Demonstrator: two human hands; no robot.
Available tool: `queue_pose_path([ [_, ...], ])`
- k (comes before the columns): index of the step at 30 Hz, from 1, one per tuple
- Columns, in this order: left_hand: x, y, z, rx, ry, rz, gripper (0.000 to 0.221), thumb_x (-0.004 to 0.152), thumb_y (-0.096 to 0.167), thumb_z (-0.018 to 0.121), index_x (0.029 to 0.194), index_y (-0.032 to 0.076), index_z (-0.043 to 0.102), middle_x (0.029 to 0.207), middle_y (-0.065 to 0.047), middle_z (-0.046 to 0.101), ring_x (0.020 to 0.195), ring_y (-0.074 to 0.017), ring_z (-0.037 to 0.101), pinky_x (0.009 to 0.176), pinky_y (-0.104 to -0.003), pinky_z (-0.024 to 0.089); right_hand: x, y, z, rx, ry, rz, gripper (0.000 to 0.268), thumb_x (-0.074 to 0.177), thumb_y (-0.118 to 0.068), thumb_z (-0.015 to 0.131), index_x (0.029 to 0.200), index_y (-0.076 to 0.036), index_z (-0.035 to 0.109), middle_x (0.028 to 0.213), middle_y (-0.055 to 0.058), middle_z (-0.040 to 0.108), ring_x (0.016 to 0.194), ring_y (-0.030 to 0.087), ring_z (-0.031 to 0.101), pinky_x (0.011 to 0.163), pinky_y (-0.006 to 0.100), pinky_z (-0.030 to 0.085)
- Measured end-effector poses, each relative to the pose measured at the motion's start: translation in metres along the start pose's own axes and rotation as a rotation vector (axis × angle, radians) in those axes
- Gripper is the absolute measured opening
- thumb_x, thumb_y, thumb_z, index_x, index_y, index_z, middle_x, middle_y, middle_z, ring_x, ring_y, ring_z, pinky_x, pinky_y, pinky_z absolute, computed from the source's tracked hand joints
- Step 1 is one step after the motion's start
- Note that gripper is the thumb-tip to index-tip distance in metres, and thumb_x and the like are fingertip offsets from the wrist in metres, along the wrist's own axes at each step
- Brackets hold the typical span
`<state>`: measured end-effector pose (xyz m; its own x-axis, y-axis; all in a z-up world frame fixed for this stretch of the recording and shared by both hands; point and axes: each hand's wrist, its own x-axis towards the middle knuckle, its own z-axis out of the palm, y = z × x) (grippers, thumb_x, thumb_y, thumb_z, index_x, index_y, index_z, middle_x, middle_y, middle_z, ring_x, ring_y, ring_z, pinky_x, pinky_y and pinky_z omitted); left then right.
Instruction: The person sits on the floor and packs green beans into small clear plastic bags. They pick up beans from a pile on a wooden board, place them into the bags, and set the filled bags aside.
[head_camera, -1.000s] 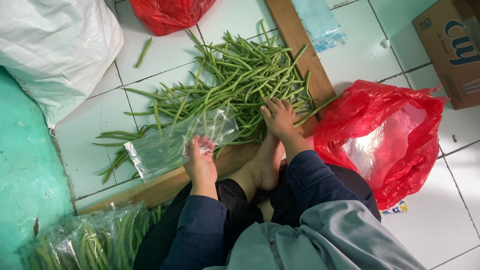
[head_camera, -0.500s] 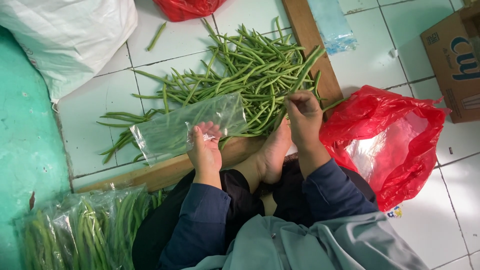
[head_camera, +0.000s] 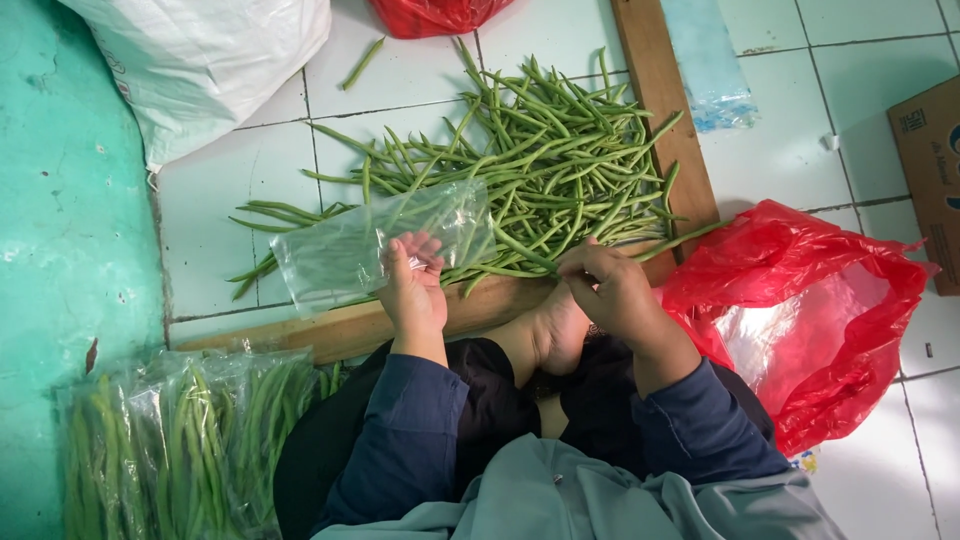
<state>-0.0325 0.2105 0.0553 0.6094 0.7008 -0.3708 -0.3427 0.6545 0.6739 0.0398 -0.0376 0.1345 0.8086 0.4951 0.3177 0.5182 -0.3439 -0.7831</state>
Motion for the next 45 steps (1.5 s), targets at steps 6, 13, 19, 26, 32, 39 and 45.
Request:
queue_pose_path([
  [6, -0.012, -0.039, -0.004, 0.119, -0.067, -0.146, 0.017, 0.101, 0.031, 0.067, 0.103, 0.014, 0.067, 0.094, -0.015, 0.077, 0.076, -0.0225, 0.075, 0.061, -0.027, 0.061, 0.001, -0.002, 0.01, 0.071, -0.131, 0.077, 0.017, 0.084, 0.003, 0.072, 0.093, -0.01, 0.078, 0.091, 0.009, 0.077, 0.089, 0.029, 0.075, 0.073, 0.037, 0.061],
  [13, -0.027, -0.029, 0.014, 0.189, -0.205, -0.28, 0.017, 0.095, 0.018, 0.077, 0.107, 0.009, 0.07, 0.103, -0.015, 0.077, 0.088, -0.0245, 0.075, 0.075, -0.035, 0.066, 0.018, -0.052, 0.002, 0.227, -0.328, -0.022, 0.011, 0.083, 0.008, 0.068, 0.092, 0.008, 0.063, 0.095, 0.026, 0.07, 0.091, 0.047, 0.07, 0.078, 0.052, 0.059],
  [19, -0.018, -0.016, 0.008, 0.087, -0.26, -0.28, 0.034, 0.098, 0.02, 0.071, 0.13, 0.01, 0.063, 0.113, -0.019, 0.075, 0.097, -0.0272, 0.076, 0.086, -0.039, 0.066, 0.018, -0.039, -0.001, 0.106, -0.349, -0.084, 0.011, 0.085, 0.001, 0.075, 0.095, 0.001, 0.072, 0.101, 0.02, 0.075, 0.098, 0.04, 0.074, 0.084, 0.045, 0.059],
  [26, -0.025, -0.029, 0.003, 0.124, -0.332, -0.346, 0.03, 0.099, 0.017, 0.067, 0.127, 0.007, 0.065, 0.109, -0.02, 0.076, 0.096, -0.0276, 0.077, 0.083, -0.041, 0.067, 0.003, -0.021, 0.028, 0.23, -0.243, -0.078, 0.007, 0.087, -0.001, 0.077, 0.094, -0.001, 0.077, 0.099, 0.013, 0.079, 0.1, 0.03, 0.077, 0.086, 0.038, 0.058],
  [32, -0.008, -0.005, 0.001, -0.043, -0.244, -0.225, 0.023, 0.102, 0.024, 0.064, 0.123, 0.014, 0.066, 0.118, -0.017, 0.075, 0.105, -0.0289, 0.075, 0.092, -0.045, 0.065, 0.009, -0.028, 0.014, 0.17, -0.291, -0.126, 0.026, 0.08, -0.002, 0.084, 0.095, 0.006, 0.064, 0.112, 0.019, 0.074, 0.09, 0.039, 0.072, 0.085, 0.041, 0.056],
  [39, -0.01, -0.009, 0.0, -0.077, -0.228, -0.197, 0.026, 0.103, 0.026, 0.062, 0.127, 0.016, 0.064, 0.124, -0.016, 0.073, 0.111, -0.0291, 0.073, 0.099, -0.047, 0.061, -0.011, 0.016, 0.036, 0.688, 0.036, 0.246, 0.027, 0.084, 0.021, 0.072, 0.101, 0.007, 0.057, 0.105, 0.025, 0.067, 0.08, 0.029, 0.076, 0.068, 0.035, 0.065],
  [45, -0.012, -0.014, 0.002, -0.075, -0.297, -0.265, 0.022, 0.101, 0.026, 0.065, 0.118, 0.014, 0.07, 0.12, -0.019, 0.074, 0.111, -0.034, 0.072, 0.093, -0.047, 0.063, -0.008, 0.005, 0.042, 0.829, 0.34, 0.22, 0.026, 0.089, 0.024, 0.063, 0.097, 0.008, 0.045, 0.099, 0.031, 0.061, 0.079, 0.04, 0.076, 0.064, 0.046, 0.068],
])
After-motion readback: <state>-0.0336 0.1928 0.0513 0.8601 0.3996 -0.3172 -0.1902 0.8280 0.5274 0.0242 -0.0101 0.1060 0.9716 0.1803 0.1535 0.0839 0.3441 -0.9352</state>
